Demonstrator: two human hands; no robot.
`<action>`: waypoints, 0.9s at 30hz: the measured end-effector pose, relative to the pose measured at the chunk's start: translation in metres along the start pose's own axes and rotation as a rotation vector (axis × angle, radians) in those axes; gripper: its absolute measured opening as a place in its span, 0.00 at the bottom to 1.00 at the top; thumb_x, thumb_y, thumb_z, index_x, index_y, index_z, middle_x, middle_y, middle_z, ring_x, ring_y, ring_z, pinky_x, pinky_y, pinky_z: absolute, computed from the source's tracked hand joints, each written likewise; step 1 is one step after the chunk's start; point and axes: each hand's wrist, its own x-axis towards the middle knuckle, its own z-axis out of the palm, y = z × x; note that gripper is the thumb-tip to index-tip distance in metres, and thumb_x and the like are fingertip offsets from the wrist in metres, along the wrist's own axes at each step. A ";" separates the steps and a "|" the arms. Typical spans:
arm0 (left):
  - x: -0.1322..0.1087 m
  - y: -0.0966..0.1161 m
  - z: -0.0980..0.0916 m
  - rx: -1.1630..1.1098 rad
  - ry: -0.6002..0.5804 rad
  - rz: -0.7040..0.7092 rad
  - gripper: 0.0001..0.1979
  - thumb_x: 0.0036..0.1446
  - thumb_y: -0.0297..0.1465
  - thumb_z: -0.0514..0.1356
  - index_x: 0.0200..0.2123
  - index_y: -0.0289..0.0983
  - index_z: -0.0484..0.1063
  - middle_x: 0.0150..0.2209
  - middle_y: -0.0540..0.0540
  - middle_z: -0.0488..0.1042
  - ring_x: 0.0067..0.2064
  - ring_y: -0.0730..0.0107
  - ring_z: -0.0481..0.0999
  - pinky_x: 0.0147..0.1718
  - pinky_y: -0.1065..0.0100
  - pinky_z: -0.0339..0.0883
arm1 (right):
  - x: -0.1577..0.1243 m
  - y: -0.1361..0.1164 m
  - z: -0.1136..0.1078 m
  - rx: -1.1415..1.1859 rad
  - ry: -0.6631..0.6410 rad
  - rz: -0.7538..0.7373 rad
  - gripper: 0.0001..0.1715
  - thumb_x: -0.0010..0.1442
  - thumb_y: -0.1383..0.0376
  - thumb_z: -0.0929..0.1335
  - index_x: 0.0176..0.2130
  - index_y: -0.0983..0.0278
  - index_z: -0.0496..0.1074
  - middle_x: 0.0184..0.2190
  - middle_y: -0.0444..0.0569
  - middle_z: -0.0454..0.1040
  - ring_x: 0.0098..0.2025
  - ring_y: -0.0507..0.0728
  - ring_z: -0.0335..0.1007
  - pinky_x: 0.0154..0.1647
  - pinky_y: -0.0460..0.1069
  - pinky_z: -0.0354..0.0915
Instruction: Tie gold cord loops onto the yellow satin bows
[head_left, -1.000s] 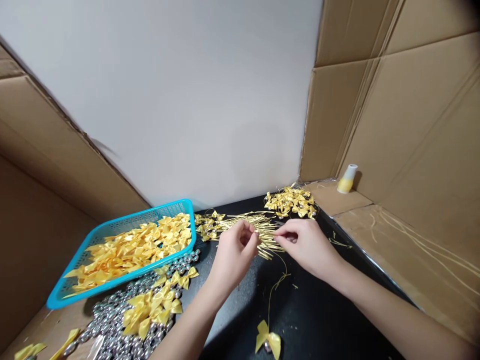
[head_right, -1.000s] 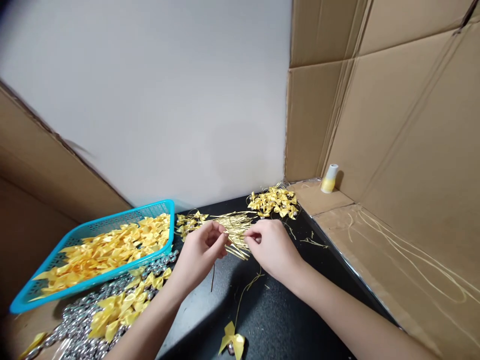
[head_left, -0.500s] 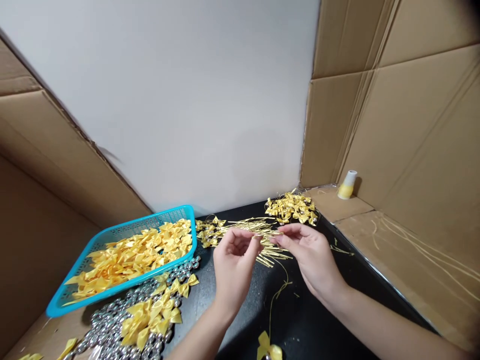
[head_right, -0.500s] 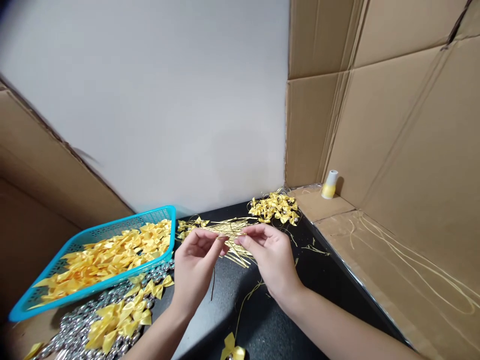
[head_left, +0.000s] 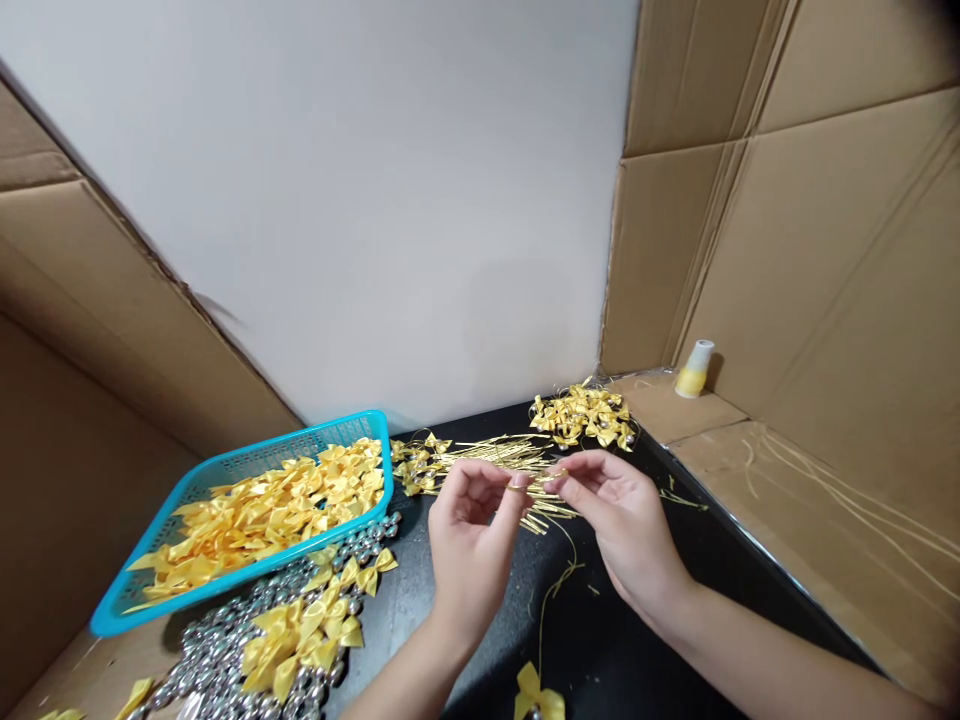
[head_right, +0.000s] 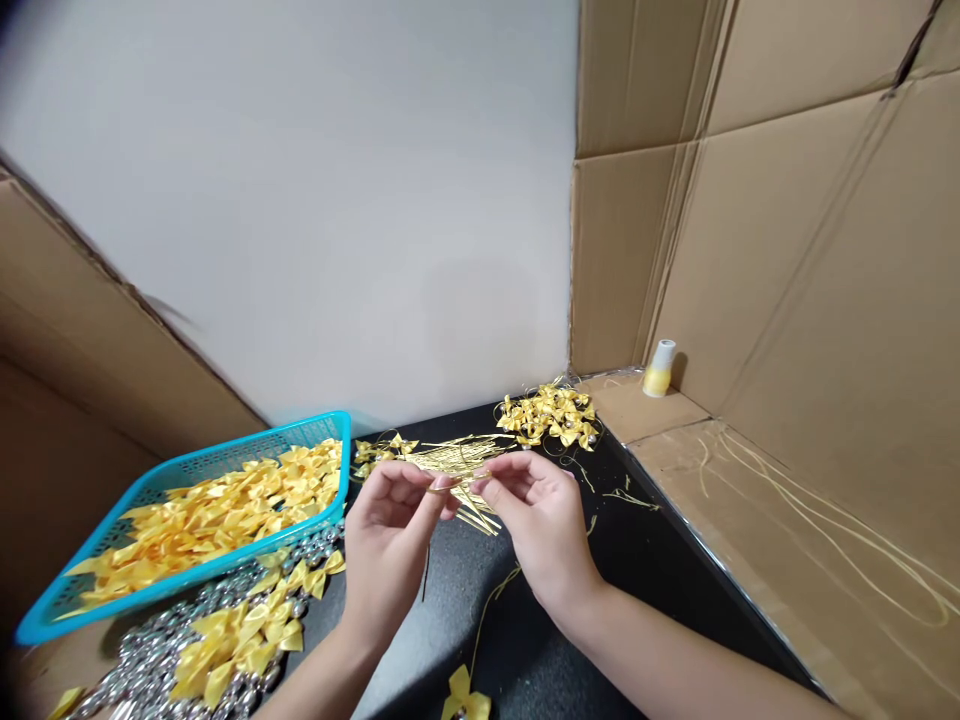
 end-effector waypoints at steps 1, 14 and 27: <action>0.001 0.000 -0.001 0.011 0.001 -0.001 0.08 0.54 0.28 0.65 0.29 0.37 0.67 0.28 0.49 0.77 0.28 0.73 0.77 0.27 0.74 0.72 | 0.001 -0.001 -0.001 -0.045 -0.008 -0.036 0.08 0.49 0.64 0.75 0.31 0.63 0.76 0.29 0.47 0.79 0.33 0.55 0.77 0.36 0.49 0.74; 0.011 0.002 -0.008 0.194 0.034 -0.011 0.10 0.48 0.30 0.68 0.25 0.37 0.68 0.23 0.51 0.73 0.24 0.73 0.73 0.23 0.73 0.67 | 0.019 -0.030 -0.016 -0.773 -0.123 -0.765 0.09 0.55 0.73 0.69 0.28 0.61 0.75 0.32 0.48 0.77 0.38 0.57 0.73 0.40 0.53 0.69; 0.014 0.004 -0.011 0.320 -0.026 0.020 0.08 0.48 0.30 0.67 0.23 0.36 0.70 0.20 0.51 0.73 0.22 0.74 0.70 0.21 0.74 0.63 | 0.025 -0.060 -0.021 -0.587 -0.537 0.065 0.08 0.54 0.65 0.70 0.24 0.63 0.74 0.21 0.43 0.74 0.26 0.51 0.69 0.29 0.46 0.66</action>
